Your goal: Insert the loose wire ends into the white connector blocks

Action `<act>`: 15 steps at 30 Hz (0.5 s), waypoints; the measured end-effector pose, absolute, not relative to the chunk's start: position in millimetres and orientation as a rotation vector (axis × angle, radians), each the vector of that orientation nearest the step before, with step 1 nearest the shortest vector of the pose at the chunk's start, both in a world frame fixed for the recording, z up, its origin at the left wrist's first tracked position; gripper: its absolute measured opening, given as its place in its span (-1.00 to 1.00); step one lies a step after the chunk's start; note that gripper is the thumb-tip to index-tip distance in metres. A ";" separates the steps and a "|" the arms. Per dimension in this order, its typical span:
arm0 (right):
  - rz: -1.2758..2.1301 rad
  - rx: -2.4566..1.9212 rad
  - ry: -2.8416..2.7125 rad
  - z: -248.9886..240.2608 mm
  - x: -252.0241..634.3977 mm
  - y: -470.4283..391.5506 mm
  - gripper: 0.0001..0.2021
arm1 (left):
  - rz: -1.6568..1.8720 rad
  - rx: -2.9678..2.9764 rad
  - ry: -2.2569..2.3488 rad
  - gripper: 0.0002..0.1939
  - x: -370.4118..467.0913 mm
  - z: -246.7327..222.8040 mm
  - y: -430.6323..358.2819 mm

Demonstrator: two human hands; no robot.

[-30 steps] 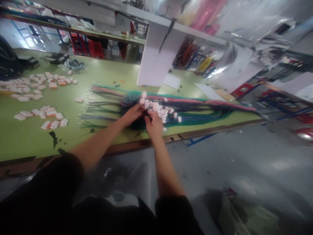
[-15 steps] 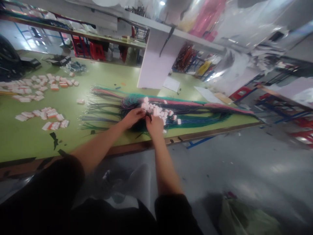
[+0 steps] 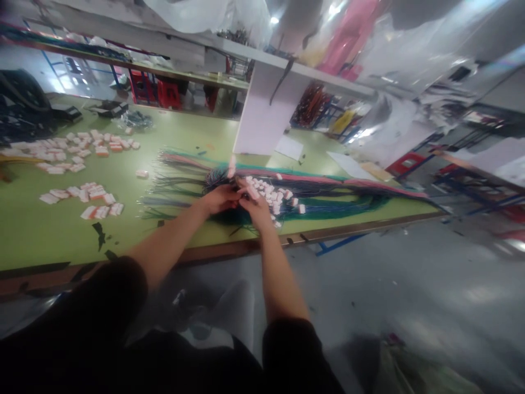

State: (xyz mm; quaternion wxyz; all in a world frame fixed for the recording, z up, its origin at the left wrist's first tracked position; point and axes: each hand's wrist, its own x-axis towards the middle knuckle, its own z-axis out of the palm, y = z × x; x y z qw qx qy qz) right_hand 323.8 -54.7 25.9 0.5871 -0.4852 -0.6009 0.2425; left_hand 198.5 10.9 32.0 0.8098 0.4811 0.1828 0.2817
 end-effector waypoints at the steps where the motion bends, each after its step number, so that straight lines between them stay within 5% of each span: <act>1: 0.548 -1.136 -1.411 27.7 323.2 -55.4 -0.88 | 0.612 1.011 0.380 -0.84 198.2 31.5 10.3; 8: 0.481 -1.184 -1.023 30.5 311.0 -54.5 -0.75 | 0.672 0.964 0.372 -0.89 198.1 26.8 7.4; 15: 0.377 -1.422 -0.781 38.9 322.7 -42.3 -0.67 | 0.864 1.417 0.402 -0.44 202.6 26.9 -3.2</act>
